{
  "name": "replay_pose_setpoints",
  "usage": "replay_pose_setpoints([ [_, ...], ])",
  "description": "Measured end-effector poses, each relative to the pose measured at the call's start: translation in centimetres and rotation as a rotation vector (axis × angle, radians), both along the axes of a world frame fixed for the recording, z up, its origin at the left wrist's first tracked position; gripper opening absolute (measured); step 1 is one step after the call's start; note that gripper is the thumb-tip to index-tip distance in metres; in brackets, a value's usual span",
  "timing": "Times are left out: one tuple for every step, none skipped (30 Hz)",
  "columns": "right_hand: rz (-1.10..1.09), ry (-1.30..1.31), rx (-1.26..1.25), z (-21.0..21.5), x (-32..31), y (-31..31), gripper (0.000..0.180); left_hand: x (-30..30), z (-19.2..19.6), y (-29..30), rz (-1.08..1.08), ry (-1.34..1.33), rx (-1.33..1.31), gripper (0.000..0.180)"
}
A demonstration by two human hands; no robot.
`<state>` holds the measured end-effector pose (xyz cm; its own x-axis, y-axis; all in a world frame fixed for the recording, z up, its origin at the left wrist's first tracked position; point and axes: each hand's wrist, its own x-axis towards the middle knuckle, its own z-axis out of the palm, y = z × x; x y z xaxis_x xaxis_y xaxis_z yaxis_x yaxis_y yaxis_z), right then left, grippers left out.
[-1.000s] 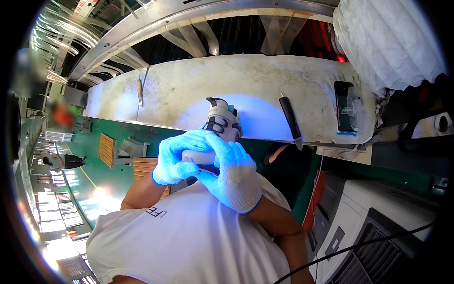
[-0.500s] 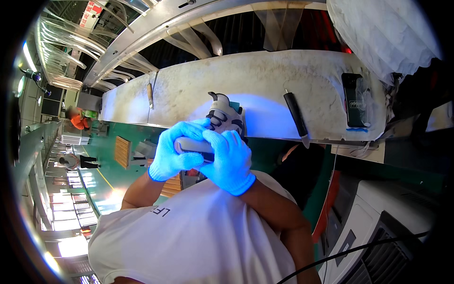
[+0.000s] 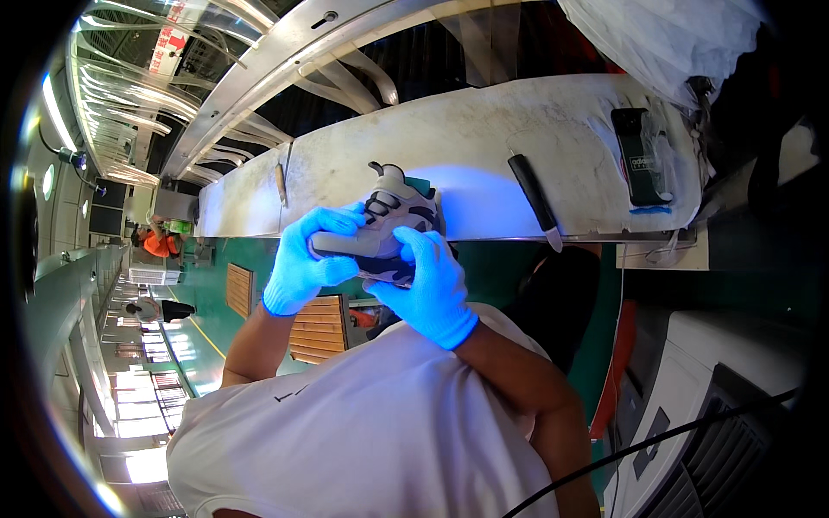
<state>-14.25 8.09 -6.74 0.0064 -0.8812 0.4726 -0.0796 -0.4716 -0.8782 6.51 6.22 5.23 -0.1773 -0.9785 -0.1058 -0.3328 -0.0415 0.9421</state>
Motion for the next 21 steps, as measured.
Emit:
replay_pose_setpoints([
  [0.035,-0.01,-0.005,0.0,-0.1,0.0,0.084,0.2,0.0,-0.1,0.011,0.028,0.01,0.053],
  [0.071,-0.021,-0.01,0.0,-0.1,-0.1,0.084,0.4,0.2,-0.2,-0.01,0.004,0.017,0.055],
  [0.049,-0.015,-0.013,-0.1,0.0,-0.2,0.083,0.4,0.2,-0.3,-0.031,0.0,0.018,0.055],
  [0.033,-0.011,-0.017,-0.2,0.1,-0.4,0.082,0.5,0.3,-0.4,-0.045,-0.005,0.019,0.055],
  [0.018,-0.008,-0.022,-0.2,0.2,-0.6,0.082,0.6,0.4,-0.5,-0.059,-0.011,0.019,0.055],
  [0.023,-0.004,-0.016,-0.2,0.4,-0.8,0.082,0.9,0.5,-0.7,-0.072,-0.019,0.016,0.055],
  [0.03,0.001,-0.005,-0.1,0.4,-1.0,0.083,1.2,0.4,-0.8,-0.083,-0.026,0.017,0.054],
  [0.037,0.005,0.005,-0.1,0.4,-1.2,0.083,1.4,0.3,-0.8,-0.094,-0.034,0.018,0.054],
  [0.044,0.009,0.015,0.0,0.5,-1.4,0.083,1.4,0.3,-0.8,-0.095,-0.026,0.015,0.053],
  [0.039,0.013,0.004,0.1,0.6,-1.7,0.084,1.5,0.3,-0.8,-0.095,-0.017,0.009,0.052],
  [0.033,0.016,-0.007,0.1,0.7,-1.9,0.085,1.5,0.4,-0.9,-0.096,-0.008,0.002,0.052],
  [0.027,0.02,-0.019,0.2,0.8,-2.1,0.085,1.4,0.6,-0.9,-0.095,-0.059,-0.015,0.052],
  [0.05,0.032,-0.012,0.4,0.9,-2.4,0.086,1.3,1.1,-1.0,-0.093,-0.108,-0.034,0.051],
  [0.072,0.044,-0.005,0.6,0.9,-2.7,0.086,1.1,1.5,-1.1,-0.091,-0.158,-0.053,0.051],
  [0.093,0.056,0.003,0.7,0.9,-3.0,0.087,0.7,2.0,-1.3,-0.114,-0.279,-0.126,0.051],
  [0.098,0.064,0.007,0.7,0.9,-3.2,0.088,0.2,2.5,-1.5,-0.142,-0.407,-0.195,0.051],
  [0.102,0.072,0.012,0.7,1.0,-3.4,0.089,-0.1,2.7,-1.7,-0.171,-0.535,-0.264,0.051],
  [0.105,0.08,0.017,0.6,1.0,-3.5,0.089,-0.1,2.6,-1.9,-0.162,-0.546,-0.263,0.052],
  [0.094,0.078,0.027,0.6,1.0,-3.5,0.091,-0.2,2.6,-2.2,-0.156,-0.557,-0.265,0.052],
  [0.082,0.076,0.038,0.6,1.1,-3.5,0.093,-0.3,2.6,-2.4,-0.151,-0.568,-0.267,0.052],
  [0.069,0.074,0.048,0.6,1.1,-3.4,0.096,-0.4,2.7,-2.7,-0.148,-0.558,-0.245,0.052],
])
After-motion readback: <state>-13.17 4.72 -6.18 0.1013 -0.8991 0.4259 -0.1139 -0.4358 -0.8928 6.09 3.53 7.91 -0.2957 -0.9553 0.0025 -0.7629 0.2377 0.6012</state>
